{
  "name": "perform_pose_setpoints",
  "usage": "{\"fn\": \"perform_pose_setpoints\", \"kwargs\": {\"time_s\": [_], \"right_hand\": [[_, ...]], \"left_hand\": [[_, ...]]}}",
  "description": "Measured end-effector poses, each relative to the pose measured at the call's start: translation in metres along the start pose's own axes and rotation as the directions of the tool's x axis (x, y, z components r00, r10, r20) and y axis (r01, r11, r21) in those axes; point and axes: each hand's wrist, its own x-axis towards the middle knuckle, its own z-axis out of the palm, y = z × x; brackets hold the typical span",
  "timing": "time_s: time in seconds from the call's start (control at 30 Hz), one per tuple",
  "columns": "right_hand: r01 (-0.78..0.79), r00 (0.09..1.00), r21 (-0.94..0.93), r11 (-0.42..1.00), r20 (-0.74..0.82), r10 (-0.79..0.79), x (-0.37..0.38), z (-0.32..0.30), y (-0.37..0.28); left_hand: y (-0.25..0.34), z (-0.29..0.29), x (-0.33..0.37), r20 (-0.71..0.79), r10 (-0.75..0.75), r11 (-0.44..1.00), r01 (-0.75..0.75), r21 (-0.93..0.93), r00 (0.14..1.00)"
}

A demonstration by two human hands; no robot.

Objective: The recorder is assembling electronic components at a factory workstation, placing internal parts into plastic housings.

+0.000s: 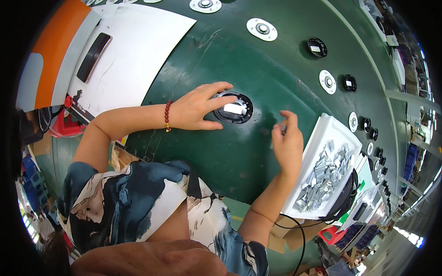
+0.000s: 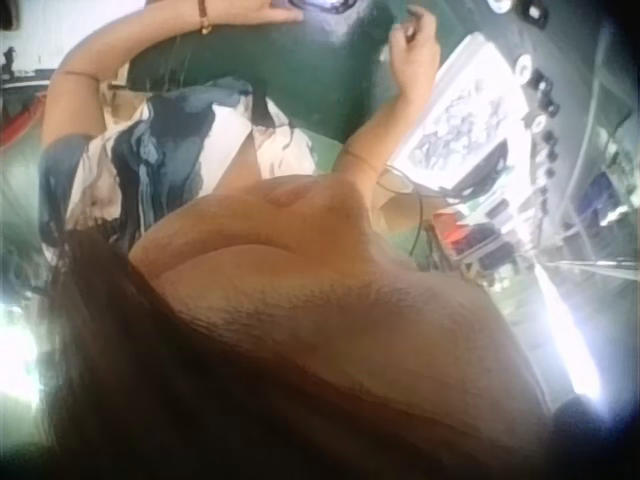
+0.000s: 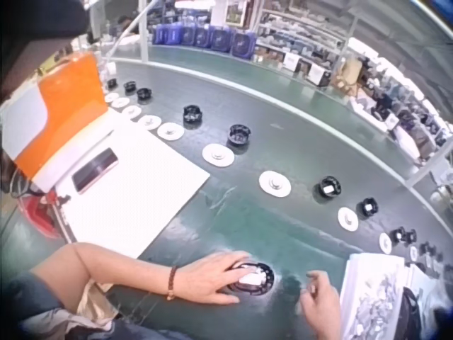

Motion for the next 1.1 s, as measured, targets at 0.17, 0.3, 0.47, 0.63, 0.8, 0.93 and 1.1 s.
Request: {"fn": "perform_pose_setpoints", "kwargs": {"time_s": [0.17, 0.3, 0.47, 0.63, 0.8, 0.93, 1.1], "right_hand": [[-0.23, 0.902, -0.122, 0.965, -0.399, 0.165, -0.011, -0.049, 0.041], [-0.333, 0.792, -0.003, 0.943, -0.544, 0.278, -0.03, -0.103, 0.105], [-0.064, 0.924, 0.126, 0.99, -0.368, 0.106, -0.029, -0.075, 0.047], [0.057, 0.995, 0.144, 0.988, -0.088, -0.045, -0.017, 0.003, 0.003], [0.122, 0.992, 0.037, 0.992, 0.038, -0.124, -0.014, 0.037, -0.003], [0.092, 0.994, 0.071, 0.993, 0.051, -0.096, -0.015, 0.04, -0.005], [0.077, 0.994, 0.171, 0.982, 0.06, -0.088, -0.012, 0.041, 0.002]], "left_hand": [[-0.003, 0.001, 0.014, 0.103, -0.02, 1.0, 0.019, 0.012, 0.994], [-0.009, 0.0, 0.017, 0.121, -0.066, 0.996, 0.073, -0.058, 0.99], [-0.01, 0.006, 0.023, 0.147, 0.009, 0.991, -0.029, 0.131, 0.989], [-0.008, 0.013, 0.023, 0.168, 0.018, 0.989, -0.042, 0.141, 0.986], [-0.01, 0.015, 0.018, 0.153, 0.021, 0.99, -0.042, 0.133, 0.988], [-0.009, 0.014, 0.015, 0.141, 0.009, 0.99, -0.029, 0.135, 0.99], [-0.008, 0.013, 0.017, 0.16, 0.001, 0.991, -0.022, 0.13, 0.987]]}}
